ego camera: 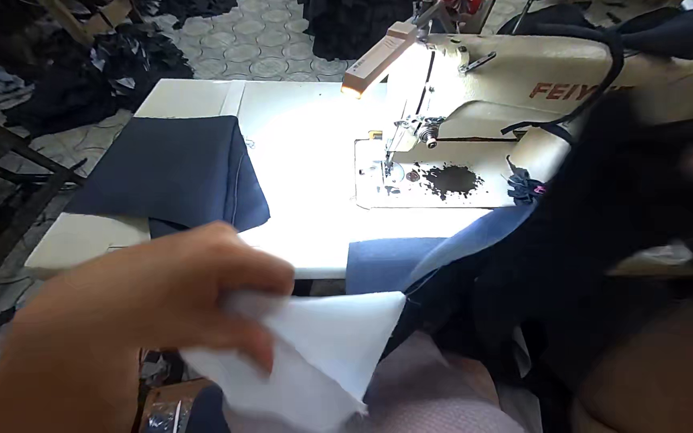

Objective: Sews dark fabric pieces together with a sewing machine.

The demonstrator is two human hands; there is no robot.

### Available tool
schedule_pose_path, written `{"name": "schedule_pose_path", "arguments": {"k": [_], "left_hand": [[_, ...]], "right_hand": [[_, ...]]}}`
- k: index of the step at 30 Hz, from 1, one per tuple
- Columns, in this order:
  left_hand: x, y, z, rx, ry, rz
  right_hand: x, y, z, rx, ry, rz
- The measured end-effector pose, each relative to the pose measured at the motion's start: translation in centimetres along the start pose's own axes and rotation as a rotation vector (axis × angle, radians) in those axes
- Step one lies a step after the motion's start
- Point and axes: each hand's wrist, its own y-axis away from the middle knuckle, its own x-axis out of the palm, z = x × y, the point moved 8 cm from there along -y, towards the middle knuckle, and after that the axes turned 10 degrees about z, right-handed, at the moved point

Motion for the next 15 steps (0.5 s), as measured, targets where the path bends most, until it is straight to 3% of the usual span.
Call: {"name": "schedule_pose_path", "arguments": {"k": [3, 5, 7, 10, 14, 15], "left_hand": [[-1.2, -2.5, 6.5, -0.269, -0.274, 0.004], [-1.6, -3.6, 11.1, -0.534, -0.399, -0.036], [-1.1, -3.8, 13.7, -0.687, -0.483, -0.121], [1.2, -3.6, 14.3, -0.674, -0.391, -0.118], [4.9, -1.9, 11.8, -0.409, 0.078, 0.306], [5.0, -1.9, 11.7, -0.369, 0.154, 0.346]], "right_hand": [[6.6, -10.0, 0.3, 0.154, 0.192, 0.129], [12.2, -12.1, -1.6, 0.197, 0.239, 0.260], [16.7, -11.3, -1.7, 0.225, 0.285, 0.349], [19.9, -7.4, -0.4, 0.246, 0.290, 0.490], [14.3, -6.1, 0.8, 0.230, 0.158, 0.518], [12.7, -6.8, 0.6, 0.234, 0.141, 0.491]]}}
